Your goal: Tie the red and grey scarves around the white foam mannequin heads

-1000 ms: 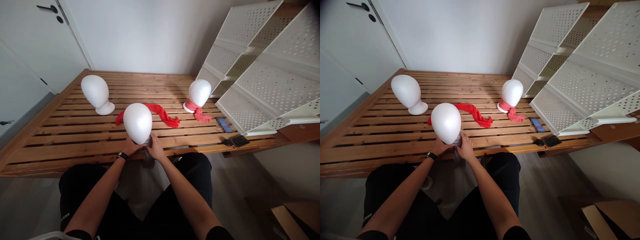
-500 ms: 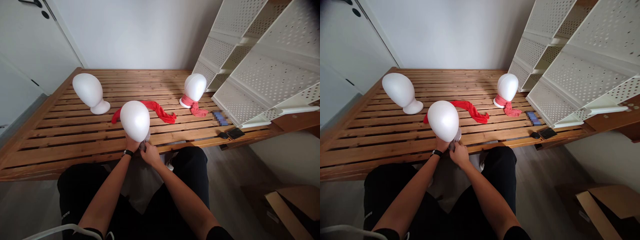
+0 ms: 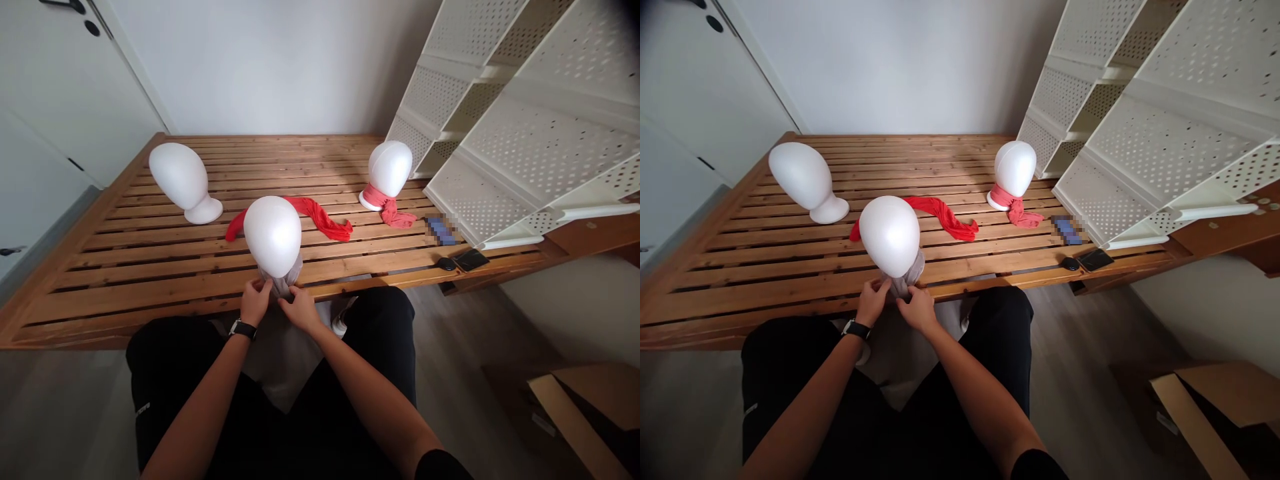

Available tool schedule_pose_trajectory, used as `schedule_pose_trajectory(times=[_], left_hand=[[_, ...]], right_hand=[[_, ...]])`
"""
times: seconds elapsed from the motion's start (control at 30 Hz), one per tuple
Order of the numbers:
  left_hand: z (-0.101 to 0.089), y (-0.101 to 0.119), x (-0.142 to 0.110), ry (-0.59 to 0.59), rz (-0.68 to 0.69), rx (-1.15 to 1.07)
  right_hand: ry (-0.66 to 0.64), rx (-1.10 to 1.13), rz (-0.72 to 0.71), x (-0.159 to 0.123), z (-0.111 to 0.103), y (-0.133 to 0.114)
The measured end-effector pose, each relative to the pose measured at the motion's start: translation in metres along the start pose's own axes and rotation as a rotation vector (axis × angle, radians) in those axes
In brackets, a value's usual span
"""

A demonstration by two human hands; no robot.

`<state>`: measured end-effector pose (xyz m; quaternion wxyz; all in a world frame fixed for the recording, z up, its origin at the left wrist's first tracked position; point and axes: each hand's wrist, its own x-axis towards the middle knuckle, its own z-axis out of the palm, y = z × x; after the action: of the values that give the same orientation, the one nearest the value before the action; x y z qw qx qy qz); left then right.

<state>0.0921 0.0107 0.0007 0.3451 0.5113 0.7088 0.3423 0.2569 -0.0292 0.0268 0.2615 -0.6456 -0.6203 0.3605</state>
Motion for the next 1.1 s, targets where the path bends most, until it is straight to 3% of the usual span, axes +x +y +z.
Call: schedule_pose_trajectory(times=[0.07,0.13,0.23,0.37,0.47,0.6,0.7,0.83,1.1], left_hand=[[-0.001,0.008,-0.009,-0.190,-0.108,0.018],[0.000,0.018,-0.013,-0.298,-0.177,0.014],[0.005,0.028,-0.013,-0.295,-0.255,-0.049],[0.012,0.022,-0.007,-0.241,-0.352,-0.104],[0.017,0.012,-0.004,-0.203,-0.385,-0.208],[0.022,0.002,-0.007,-0.202,-0.354,-0.371],[0.025,0.000,-0.012,-0.182,-0.331,-0.421],[0.027,0.002,-0.019,-0.161,-0.314,-0.490],[0.034,0.010,-0.022,-0.131,-0.336,-0.779]], right_hand=[[-0.015,-0.077,-0.043,-0.004,0.001,-0.001],[-0.045,-0.116,-0.119,-0.009,0.004,-0.002],[-0.081,-0.135,-0.237,-0.016,0.007,-0.003],[-0.104,-0.080,-0.314,-0.020,0.006,0.000],[-0.027,0.154,-0.207,-0.013,0.007,0.009],[0.166,0.392,0.120,0.014,0.007,0.028],[0.084,0.377,0.280,0.035,0.003,0.036],[-0.059,0.325,0.323,0.046,0.001,0.035],[0.053,0.653,0.442,0.040,0.016,0.034]])
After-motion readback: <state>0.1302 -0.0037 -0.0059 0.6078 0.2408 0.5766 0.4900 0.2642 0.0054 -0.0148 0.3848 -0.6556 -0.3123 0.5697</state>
